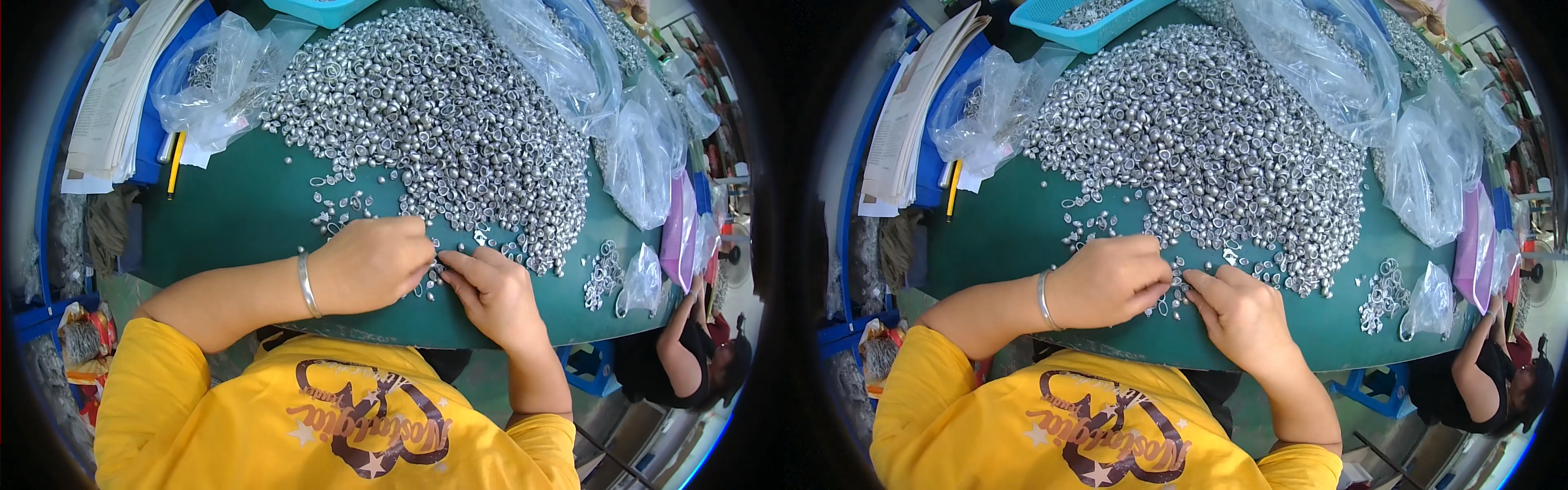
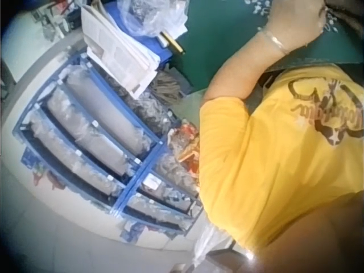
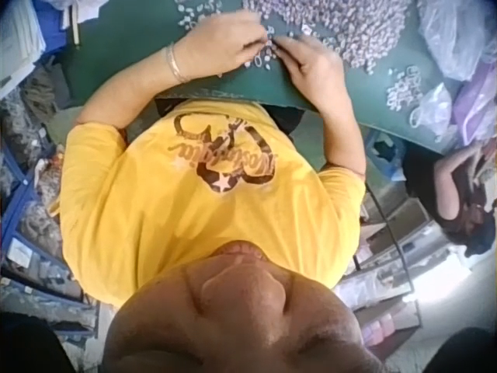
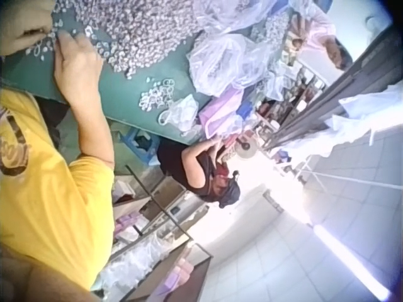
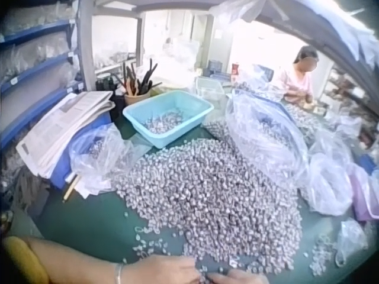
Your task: The person sorts through a large pile of small silver-colored metal parts on a green table, picking them up and placing them into a blue plastic tray or plastic bags. The person handles the parts by hand, occasionally picking up a small handful to look at them before placing them back or into a container.
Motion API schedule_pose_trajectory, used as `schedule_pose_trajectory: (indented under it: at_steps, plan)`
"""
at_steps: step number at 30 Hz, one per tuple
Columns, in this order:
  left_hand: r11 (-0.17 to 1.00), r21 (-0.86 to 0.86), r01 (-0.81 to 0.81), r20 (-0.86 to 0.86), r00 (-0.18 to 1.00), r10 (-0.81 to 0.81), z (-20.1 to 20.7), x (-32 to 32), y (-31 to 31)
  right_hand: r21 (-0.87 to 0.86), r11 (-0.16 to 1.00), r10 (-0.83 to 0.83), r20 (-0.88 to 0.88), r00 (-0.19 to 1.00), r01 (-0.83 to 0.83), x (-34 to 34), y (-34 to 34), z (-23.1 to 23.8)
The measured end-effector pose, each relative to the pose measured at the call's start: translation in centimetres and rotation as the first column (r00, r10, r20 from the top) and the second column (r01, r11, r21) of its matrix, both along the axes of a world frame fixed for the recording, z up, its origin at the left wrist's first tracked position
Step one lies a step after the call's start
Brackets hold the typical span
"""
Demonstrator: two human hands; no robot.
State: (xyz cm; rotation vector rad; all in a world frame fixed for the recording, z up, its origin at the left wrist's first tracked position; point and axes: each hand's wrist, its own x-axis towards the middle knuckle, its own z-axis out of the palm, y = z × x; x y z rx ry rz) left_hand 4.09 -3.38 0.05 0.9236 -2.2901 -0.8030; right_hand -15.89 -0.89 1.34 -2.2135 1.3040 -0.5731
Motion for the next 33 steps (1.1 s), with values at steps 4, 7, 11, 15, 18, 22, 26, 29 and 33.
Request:
schedule_pose_trajectory:
  at_steps: [4,7,11,15,18,22,26,29,33]
  plan:
    - [0.728,0.681,0.082,-0.354,0.907,0.228,1.1,0.5,-1.2,-0.076,0.997,0.013,-0.183,0.983,-0.028,0.4,0.6,0.5]
    - [0.329,0.907,0.264,-0.387,0.832,0.397,1.8,1.5,-2.1,-0.077,0.997,-0.014,-0.033,0.999,0.011,0.3,0.7,-0.1]
    - [0.272,0.904,0.328,-0.423,0.768,0.48,0.5,1.6,-1.8,0.146,0.985,-0.11,0.167,0.98,0.086,-0.3,1.1,-0.1]
    - [0.955,0.285,0.085,-0.14,0.989,-0.046,0.7,0.9,-1.0,0.495,0.853,-0.386,0.388,0.837,0.164,-1.0,1.4,-0.2]
    - [0.996,0.012,0.088,0.078,0.993,-0.088,-0.3,0.5,0.5,0.775,0.63,-0.615,0.462,0.639,0.046,-1.9,1.4,-0.3]
    - [0.994,-0.019,0.104,0.102,0.99,-0.102,0.0,0.3,0.7,0.743,0.556,-0.681,0.664,0.307,-0.373,-2.8,1.5,-1.5]
    - [0.993,0.085,0.081,-0.085,0.994,-0.074,-0.1,0.2,0.3,0.585,0.71,-0.545,0.809,0.22,-0.392,-2.3,1.5,-1.7]
    - [0.649,0.722,0.242,-0.381,0.921,0.08,1.9,1.1,-0.8,0.58,0.641,-0.646,0.761,0.054,-0.503,-2.7,1.6,-1.9]
    - [0.24,0.88,0.409,-0.474,0.764,0.438,3.6,2.9,-2.3,0.625,0.673,-0.602,0.774,0.197,-0.395,-1.5,2.1,-1.3]
